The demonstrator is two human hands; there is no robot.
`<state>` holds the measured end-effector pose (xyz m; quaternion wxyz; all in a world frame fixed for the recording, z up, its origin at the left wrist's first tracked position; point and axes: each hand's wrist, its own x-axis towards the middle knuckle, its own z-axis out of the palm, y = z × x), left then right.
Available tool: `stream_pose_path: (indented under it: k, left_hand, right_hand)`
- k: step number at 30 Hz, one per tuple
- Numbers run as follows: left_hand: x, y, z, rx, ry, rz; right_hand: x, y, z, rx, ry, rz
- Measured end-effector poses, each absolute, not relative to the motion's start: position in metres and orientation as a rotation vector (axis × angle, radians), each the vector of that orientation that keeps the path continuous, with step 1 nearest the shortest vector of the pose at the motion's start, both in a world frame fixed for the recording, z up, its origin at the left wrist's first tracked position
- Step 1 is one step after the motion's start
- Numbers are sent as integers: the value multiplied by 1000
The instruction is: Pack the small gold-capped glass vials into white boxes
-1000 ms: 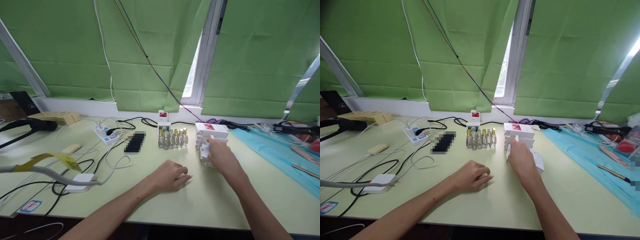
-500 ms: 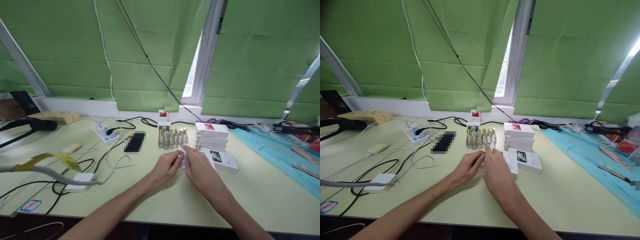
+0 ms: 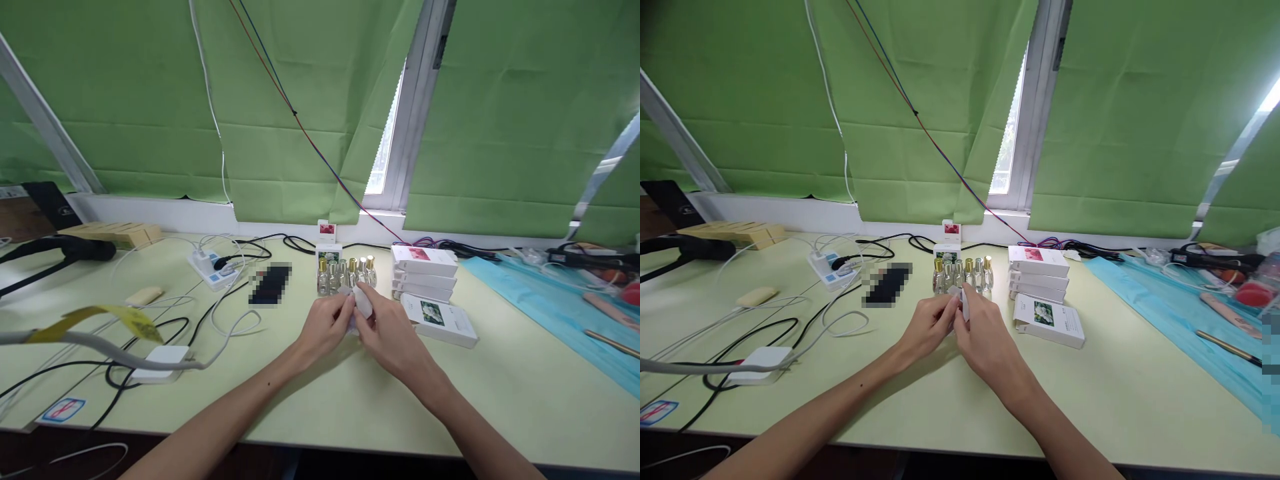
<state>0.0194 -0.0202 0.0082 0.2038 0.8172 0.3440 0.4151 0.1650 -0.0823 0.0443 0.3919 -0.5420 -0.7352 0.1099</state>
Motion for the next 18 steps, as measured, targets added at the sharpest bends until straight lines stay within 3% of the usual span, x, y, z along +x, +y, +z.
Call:
stream_pose_path:
  k: [7,18]
  left_hand:
    - [18,-20,10,2291,996,1213]
    - [17,-17,12,2149,916,1257]
  right_hand:
    - [170,-79,45,-1409,-1814,287]
    - [171,-80,56,-1367,-1517,709]
